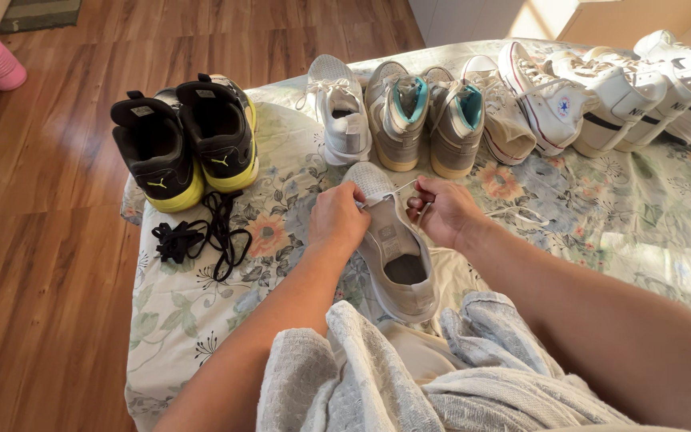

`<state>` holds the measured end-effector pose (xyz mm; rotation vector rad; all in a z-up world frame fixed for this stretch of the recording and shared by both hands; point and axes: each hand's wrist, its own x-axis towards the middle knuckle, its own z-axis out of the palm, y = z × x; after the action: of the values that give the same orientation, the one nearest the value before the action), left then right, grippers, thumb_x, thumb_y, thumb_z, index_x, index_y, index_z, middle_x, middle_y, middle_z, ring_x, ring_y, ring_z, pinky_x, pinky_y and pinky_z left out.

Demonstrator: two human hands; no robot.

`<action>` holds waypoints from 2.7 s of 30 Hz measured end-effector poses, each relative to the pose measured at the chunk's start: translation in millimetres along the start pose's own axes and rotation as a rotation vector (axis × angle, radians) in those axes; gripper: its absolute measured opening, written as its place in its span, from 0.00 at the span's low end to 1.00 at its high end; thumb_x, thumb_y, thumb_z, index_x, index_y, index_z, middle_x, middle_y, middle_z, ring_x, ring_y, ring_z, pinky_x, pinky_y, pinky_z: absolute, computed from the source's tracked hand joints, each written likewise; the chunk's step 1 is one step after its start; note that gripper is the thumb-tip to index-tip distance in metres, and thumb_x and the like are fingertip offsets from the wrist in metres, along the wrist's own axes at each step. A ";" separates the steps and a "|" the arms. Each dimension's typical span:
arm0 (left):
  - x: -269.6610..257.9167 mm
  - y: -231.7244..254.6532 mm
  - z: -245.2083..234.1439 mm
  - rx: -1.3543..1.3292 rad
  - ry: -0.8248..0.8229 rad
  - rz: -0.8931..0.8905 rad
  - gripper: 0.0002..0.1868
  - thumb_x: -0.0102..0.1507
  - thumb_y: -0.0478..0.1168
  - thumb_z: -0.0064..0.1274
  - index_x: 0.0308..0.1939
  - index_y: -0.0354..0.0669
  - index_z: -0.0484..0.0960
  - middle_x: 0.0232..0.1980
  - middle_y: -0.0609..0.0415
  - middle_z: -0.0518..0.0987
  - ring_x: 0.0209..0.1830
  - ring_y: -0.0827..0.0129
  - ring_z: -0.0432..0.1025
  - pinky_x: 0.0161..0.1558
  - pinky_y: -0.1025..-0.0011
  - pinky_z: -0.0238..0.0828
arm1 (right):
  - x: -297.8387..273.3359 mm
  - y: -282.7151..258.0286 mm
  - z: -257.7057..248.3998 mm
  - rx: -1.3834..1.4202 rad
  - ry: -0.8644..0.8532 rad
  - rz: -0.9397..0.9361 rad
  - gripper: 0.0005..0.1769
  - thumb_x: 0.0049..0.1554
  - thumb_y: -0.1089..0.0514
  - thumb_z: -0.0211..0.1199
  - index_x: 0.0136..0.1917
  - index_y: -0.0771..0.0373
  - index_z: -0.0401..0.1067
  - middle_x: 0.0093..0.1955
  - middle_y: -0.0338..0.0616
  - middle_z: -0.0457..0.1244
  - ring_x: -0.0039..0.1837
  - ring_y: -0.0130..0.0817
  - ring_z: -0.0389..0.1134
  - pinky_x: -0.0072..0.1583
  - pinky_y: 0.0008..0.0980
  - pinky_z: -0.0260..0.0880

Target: The person unlaces a black and yellow sneaker, then removes the laces from a white sneaker. They re-lace the white sneaker by threading the laces through the eyelets and tying them. The person then removes the laces from the second white sneaker.

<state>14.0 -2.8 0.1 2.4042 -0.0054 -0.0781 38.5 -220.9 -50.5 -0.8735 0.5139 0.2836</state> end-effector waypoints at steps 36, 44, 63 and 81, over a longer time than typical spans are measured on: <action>25.4 -14.7 26.5 -0.228 0.052 0.273 0.13 0.54 0.37 0.57 0.42 0.47 0.89 0.38 0.47 0.84 0.38 0.59 0.80 0.46 0.64 0.76 | -19.7 -29.0 -3.6 -0.528 0.286 -0.085 0.08 0.59 0.58 0.64 0.40 0.58 0.66 0.28 0.30 0.48 0.28 0.21 0.43 0.32 0.29 0.42; 25.4 -15.0 25.9 -0.327 0.094 0.233 0.13 0.54 0.36 0.58 0.42 0.43 0.87 0.35 0.50 0.84 0.34 0.64 0.79 0.42 0.68 0.75 | -27.5 -8.4 -7.6 -0.816 0.194 -0.239 0.09 0.60 0.55 0.64 0.50 0.63 0.75 0.35 0.34 0.60 0.37 0.23 0.57 0.40 0.29 0.58; -55.4 -12.2 2.4 -0.251 -0.089 -0.015 0.53 0.50 0.59 0.67 0.70 0.32 0.65 0.65 0.33 0.74 0.67 0.47 0.68 0.64 0.60 0.64 | -91.3 -1.6 53.4 -1.764 -0.098 -0.299 0.45 0.50 0.42 0.68 0.78 0.51 0.57 0.61 0.62 0.68 0.62 0.56 0.71 0.63 0.46 0.70; -78.5 -11.4 -37.3 -0.350 0.176 -0.170 0.14 0.56 0.46 0.58 0.32 0.36 0.81 0.29 0.46 0.84 0.28 0.59 0.80 0.35 0.64 0.75 | -117.4 -3.9 62.7 -1.615 -0.038 -0.399 0.48 0.47 0.52 0.76 0.77 0.53 0.57 0.62 0.48 0.67 0.48 0.40 0.74 0.53 0.40 0.73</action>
<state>-62.4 32.7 24.4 2.0500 0.2722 0.0507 -39.3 -177.4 48.5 -2.4872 -0.0542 0.3193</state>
